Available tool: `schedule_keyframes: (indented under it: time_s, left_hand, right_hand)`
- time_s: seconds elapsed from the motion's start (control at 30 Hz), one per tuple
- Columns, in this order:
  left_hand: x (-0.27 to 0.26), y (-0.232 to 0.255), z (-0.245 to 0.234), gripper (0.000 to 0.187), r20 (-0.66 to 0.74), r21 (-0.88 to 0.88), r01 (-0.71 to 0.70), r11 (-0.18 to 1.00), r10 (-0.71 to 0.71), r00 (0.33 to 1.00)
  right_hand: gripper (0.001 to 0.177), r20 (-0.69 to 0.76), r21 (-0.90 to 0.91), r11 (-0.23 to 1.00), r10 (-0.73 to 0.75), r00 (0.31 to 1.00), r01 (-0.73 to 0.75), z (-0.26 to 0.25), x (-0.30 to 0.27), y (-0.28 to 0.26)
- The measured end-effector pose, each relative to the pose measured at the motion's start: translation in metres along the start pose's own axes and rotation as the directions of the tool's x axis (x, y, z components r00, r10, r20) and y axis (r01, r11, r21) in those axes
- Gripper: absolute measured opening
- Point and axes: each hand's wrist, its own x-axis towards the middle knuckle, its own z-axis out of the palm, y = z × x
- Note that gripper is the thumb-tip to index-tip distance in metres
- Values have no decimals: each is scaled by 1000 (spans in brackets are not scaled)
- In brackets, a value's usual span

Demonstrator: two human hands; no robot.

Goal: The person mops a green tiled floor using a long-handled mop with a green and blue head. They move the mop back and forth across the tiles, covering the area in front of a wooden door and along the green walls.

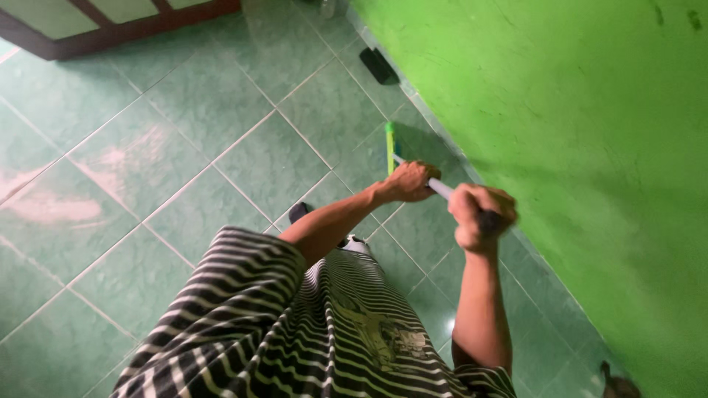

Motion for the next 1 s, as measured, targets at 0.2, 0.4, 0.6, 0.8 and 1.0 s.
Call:
schedule_keyframes:
  time_s: [0.2, 0.4, 0.6, 0.8, 1.0]
  left_hand:
    - [-79, -9, -61, 17, -111, 15, 277, 961, -274, 955]
    - [-159, -47, -124, 17, -272, 129, 400, 908, -355, 894]
    - [-154, -131, -141, 19, -261, 316, 565, 763, -502, 824]
    - [-179, -170, -201, 13, -236, 366, 866, 341, -866, 441]
    - [-30, -119, -229, 10, -572, 230, 586, 777, -379, 727]
  right_hand:
    - [45, 27, 791, 611, 44, 999, -49, 41, 16, -9]
    - [44, 226, 866, 468, -54, 973, -175, 120, 18, -8]
    - [39, 326, 863, 411, -11, 945, -293, 153, 56, 62]
    - [26, 584, 712, 243, 316, 747, -659, 207, 66, 135]
    - [23, 322, 890, 383, -139, 937, -249, 97, 227, 147]
